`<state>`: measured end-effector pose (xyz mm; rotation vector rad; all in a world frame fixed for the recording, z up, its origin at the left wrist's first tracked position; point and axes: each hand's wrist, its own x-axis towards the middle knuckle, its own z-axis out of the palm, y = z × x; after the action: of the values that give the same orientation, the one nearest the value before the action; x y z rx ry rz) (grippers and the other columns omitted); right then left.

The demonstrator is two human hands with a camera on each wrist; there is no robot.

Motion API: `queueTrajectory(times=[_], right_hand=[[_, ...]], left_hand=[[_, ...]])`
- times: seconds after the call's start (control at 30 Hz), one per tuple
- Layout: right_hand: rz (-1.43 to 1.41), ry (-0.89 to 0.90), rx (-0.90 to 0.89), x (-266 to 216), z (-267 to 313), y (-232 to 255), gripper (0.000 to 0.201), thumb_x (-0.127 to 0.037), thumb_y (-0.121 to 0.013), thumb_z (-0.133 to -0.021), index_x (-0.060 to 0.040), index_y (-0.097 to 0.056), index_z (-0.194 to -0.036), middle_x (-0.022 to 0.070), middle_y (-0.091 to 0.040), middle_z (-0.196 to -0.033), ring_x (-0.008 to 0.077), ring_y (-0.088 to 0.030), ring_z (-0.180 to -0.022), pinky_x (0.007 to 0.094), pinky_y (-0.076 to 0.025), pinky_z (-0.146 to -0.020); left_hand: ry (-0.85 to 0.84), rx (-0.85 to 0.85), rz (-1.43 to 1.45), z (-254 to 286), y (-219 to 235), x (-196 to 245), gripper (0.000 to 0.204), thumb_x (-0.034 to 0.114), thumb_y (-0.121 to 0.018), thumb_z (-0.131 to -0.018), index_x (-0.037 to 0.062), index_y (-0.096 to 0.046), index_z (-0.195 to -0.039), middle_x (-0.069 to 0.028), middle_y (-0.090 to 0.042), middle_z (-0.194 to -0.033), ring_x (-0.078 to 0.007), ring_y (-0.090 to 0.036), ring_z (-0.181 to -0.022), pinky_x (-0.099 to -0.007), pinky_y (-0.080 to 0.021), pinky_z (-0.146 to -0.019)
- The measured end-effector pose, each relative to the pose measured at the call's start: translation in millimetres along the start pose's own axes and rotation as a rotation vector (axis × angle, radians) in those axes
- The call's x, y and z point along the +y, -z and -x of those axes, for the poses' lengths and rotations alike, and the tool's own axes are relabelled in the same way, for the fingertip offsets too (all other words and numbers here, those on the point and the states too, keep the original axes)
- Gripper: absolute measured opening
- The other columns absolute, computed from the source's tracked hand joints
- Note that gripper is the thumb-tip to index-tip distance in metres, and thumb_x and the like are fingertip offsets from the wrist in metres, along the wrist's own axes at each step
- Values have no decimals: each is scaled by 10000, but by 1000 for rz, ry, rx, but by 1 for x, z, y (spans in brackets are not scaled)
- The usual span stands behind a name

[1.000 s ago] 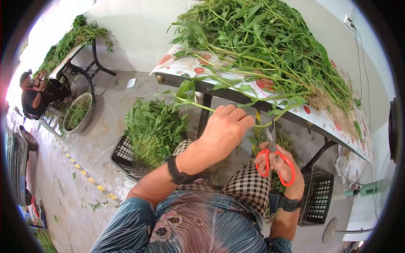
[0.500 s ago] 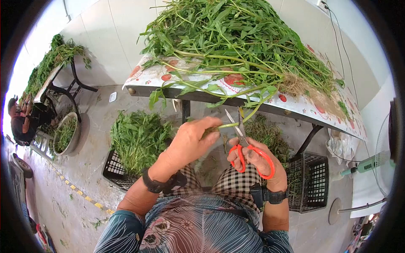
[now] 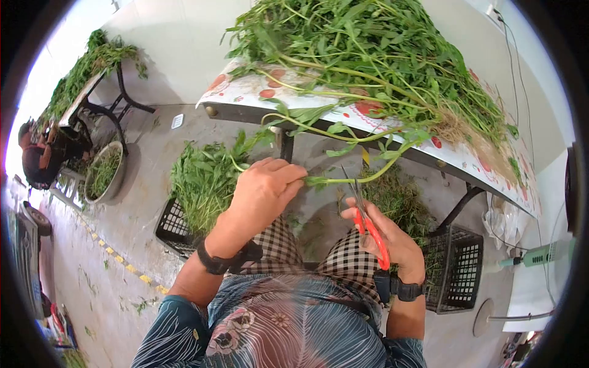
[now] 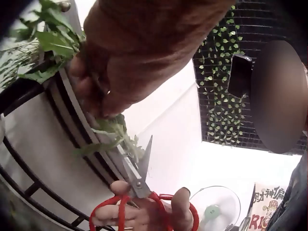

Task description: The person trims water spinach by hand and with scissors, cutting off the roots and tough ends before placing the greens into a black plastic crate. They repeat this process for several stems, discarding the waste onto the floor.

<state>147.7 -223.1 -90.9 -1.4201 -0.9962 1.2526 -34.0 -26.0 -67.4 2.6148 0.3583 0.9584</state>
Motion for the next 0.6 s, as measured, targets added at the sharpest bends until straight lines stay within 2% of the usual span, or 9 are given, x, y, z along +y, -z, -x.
queueTrajectory(times=[0.07,0.2,0.23,0.33,0.6], right_hand=[[135,-30,-12,-4,2,-3,637,-188,-631,-811,-86,-335,-1366,95,-544,-1183,178,-540,-1005,286,-436,-828],[164,134,13,1,-2,-6,643,-139,-647,-783,-52,-356,-1350,89,-526,-1206,178,-520,-1018,273,-421,-851],[60,91,27,2,-3,-7,640,-123,-655,-774,-44,-368,-1341,94,-523,-1199,182,-521,-993,275,-425,-854],[47,77,24,-2,-5,-9,641,-138,-659,-776,-44,-368,-1340,97,-521,-1183,179,-513,-1009,292,-433,-859],[117,-1,-33,-2,-14,-13,622,-139,-652,-782,-46,-375,-1331,84,-529,-1141,171,-507,-933,291,-472,-786]], left_hand=[[-33,29,-90,1,-1,3,146,76,-660,-717,61,-638,-861,-84,-602,-759,-285,-566,-716,-376,-469,-654],[-58,7,-193,5,-4,3,190,76,-668,-705,82,-632,-891,-57,-603,-798,-250,-558,-739,-357,-447,-685],[-61,-4,-208,5,-4,3,200,72,-667,-702,83,-629,-898,-52,-601,-799,-245,-557,-740,-354,-444,-682],[-84,-10,-244,6,-5,2,240,60,-665,-679,84,-623,-915,-38,-593,-803,-221,-552,-739,-341,-434,-670],[-99,-5,-225,7,-8,6,211,55,-661,-678,77,-626,-885,-43,-592,-791,-224,-556,-730,-346,-440,-660]])
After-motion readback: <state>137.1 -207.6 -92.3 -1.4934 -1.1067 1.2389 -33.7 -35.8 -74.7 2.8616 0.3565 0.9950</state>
